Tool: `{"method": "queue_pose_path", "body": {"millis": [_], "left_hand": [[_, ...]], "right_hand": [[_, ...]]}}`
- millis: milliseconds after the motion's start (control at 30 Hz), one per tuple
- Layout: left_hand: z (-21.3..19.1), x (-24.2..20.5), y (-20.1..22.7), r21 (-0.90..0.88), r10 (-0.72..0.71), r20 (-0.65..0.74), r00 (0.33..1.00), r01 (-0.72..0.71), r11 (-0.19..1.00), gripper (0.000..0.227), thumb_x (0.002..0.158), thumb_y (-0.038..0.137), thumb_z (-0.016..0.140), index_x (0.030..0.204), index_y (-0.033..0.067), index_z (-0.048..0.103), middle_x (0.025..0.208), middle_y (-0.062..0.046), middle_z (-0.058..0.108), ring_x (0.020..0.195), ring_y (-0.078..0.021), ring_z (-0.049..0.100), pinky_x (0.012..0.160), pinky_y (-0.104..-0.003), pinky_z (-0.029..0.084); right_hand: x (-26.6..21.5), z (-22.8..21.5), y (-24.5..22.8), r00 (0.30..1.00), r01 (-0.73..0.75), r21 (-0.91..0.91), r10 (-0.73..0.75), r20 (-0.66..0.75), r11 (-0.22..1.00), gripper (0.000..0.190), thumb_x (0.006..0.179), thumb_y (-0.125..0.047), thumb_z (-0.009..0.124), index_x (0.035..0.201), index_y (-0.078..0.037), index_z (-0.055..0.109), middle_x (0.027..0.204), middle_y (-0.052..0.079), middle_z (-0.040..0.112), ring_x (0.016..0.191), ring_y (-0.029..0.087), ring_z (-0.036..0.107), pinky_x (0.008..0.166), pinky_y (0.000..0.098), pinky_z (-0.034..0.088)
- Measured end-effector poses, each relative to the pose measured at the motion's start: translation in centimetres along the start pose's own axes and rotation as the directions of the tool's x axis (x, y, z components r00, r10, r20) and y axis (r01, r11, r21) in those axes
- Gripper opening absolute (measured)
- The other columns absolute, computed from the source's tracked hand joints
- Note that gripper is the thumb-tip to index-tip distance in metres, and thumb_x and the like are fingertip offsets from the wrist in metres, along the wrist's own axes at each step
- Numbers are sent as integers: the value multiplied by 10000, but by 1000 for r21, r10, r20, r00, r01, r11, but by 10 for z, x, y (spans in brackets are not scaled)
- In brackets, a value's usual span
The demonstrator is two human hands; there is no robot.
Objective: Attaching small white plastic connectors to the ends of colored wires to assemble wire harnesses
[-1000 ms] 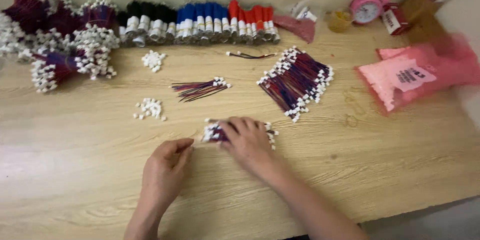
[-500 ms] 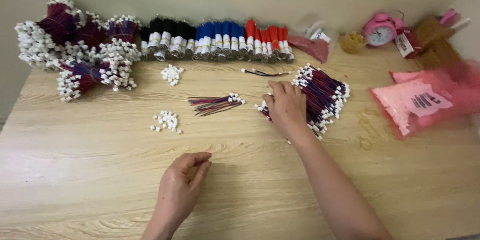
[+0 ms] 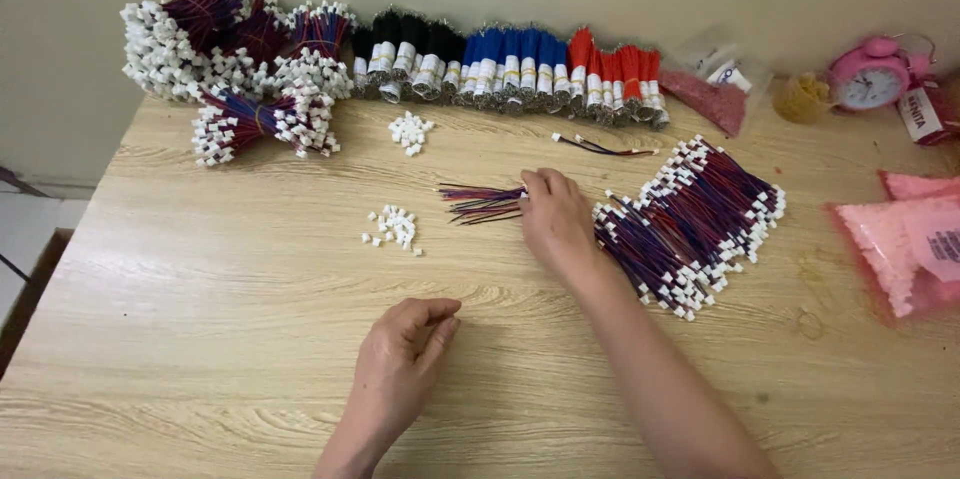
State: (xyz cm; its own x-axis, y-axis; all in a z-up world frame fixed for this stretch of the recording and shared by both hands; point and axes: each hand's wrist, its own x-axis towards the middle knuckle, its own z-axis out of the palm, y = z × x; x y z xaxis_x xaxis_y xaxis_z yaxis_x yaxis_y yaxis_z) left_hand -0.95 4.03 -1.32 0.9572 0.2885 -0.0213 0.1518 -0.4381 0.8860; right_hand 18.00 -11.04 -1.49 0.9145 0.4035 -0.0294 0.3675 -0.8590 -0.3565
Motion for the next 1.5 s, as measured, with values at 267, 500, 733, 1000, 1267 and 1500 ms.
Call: {"method": "queue_pose_path", "body": {"millis": [267, 500, 733, 1000, 1267, 1500], "left_hand": [[14, -3, -3, -29, 100, 1, 995, -100, 995, 176, 821, 200, 659, 967, 150, 745, 938, -5, 764, 870, -151, 714, 796, -275, 524], [6, -20, 26, -6, -112, 36, 993, 113, 994, 208, 815, 268, 671, 991, 221, 772, 956, 60, 780, 891, -88, 698, 728, -254, 511], [1, -28, 26, 47, 131, -54, 990, -129, 991, 174, 832, 239, 653, 961, 177, 751, 942, 18, 771, 881, -142, 720, 764, -284, 522], [5, -29, 50, 203, 417, -206, 885, -378, 903, 190, 874, 182, 621, 1040, 136, 702, 954, -16, 725, 878, -201, 673, 801, -338, 492], [9, -18, 84, 628, 793, -218, 568, -541, 560, 265, 896, 235, 665, 1139, 132, 647, 1155, -17, 655, 1225, -263, 544, 1114, -499, 209], [12, -27, 84, 350, 692, -195, 695, -609, 711, 58, 870, 241, 684, 918, 245, 717, 794, 47, 693, 1030, -206, 647, 1139, -511, 155]], "right_hand": [[-17, 27, 30, 978, 124, -56, -132, -164, 991, 360, 931, -223, 508, 1263, -104, 579, 1256, 132, 580, 1175, 324, 488, 1001, 481, 357], [-13, 23, 22, 984, 102, -103, -115, -133, 989, 311, 947, -337, 533, 1179, -172, 658, 1114, 91, 650, 1046, 288, 554, 877, 452, 456], [-18, 13, 20, 943, 99, -154, -142, -301, 983, 155, 844, -338, 619, 889, -247, 737, 936, 56, 671, 908, 336, 610, 743, 501, 467], [-75, -59, -8, 982, -154, 417, 185, -36, 896, 226, 902, -302, 604, 1015, -134, 704, 950, 6, 739, 815, 160, 668, 722, 328, 498], [-151, -82, -28, 934, 294, 392, -174, -314, 872, 146, 901, -231, 623, 979, -153, 719, 828, 2, 712, 792, 182, 684, 733, 315, 510], [-175, -107, -39, 921, 378, 553, -242, -304, 742, 141, 902, -126, 626, 997, -115, 730, 767, 83, 707, 738, 215, 699, 726, 357, 547]]}}
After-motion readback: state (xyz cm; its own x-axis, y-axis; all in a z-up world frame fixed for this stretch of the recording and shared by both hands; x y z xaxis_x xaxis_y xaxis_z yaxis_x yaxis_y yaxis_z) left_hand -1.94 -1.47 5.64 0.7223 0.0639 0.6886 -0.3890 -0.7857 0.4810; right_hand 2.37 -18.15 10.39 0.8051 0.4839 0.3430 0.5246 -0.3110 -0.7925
